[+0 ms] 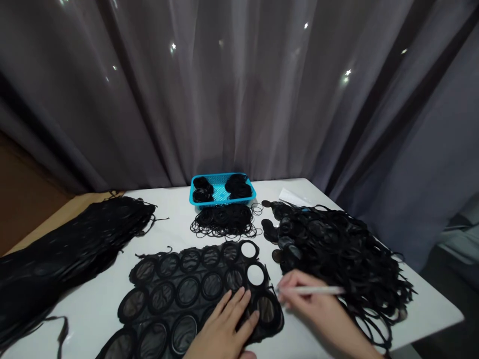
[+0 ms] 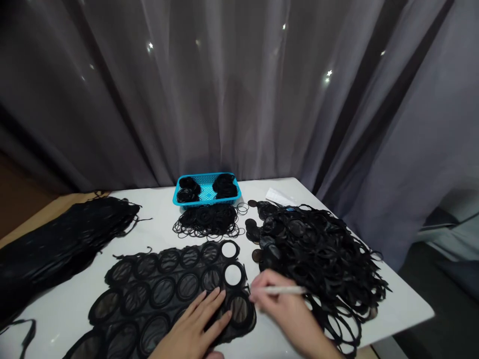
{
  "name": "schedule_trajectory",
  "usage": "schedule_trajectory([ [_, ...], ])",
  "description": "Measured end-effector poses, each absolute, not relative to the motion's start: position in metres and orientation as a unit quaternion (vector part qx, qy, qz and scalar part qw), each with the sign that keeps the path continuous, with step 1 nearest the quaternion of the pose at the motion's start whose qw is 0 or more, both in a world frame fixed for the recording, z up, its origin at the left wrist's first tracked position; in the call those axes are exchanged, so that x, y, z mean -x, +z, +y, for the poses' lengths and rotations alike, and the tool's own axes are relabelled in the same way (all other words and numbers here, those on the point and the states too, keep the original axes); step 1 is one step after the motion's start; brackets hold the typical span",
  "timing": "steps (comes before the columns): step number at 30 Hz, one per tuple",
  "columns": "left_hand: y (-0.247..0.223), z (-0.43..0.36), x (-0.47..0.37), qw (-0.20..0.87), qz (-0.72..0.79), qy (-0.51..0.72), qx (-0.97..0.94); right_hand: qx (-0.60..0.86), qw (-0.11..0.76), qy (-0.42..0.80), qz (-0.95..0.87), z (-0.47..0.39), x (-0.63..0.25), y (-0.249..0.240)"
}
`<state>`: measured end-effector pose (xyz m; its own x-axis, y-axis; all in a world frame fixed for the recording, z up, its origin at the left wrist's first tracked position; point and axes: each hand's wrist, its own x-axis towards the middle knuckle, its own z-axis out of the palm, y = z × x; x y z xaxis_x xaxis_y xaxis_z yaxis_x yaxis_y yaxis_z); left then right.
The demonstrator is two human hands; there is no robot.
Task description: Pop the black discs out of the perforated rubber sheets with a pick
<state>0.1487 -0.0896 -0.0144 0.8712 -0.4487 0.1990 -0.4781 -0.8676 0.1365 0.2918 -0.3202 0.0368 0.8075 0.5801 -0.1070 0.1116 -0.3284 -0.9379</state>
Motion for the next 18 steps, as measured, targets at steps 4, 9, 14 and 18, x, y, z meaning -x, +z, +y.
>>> schedule_trajectory([
  [4,-0.019,-0.089,-0.137,0.072,-0.245,0.063,-0.965,0.789,0.494,0.226,-0.287,-0.307,-0.256,0.009],
  [9,-0.02,-0.09,-0.138,0.077,-0.255,0.065,-0.962,0.777,0.507,0.246,-0.279,-0.307,-0.257,0.008],
  [14,-0.021,-0.092,-0.136,0.084,-0.257,0.072,-0.96,0.782,0.493,0.246,-0.29,-0.305,-0.259,0.013],
  [18,-0.022,-0.091,-0.137,0.091,-0.258,0.085,-0.958,0.792,0.476,0.246,-0.293,-0.304,-0.261,0.018],
])
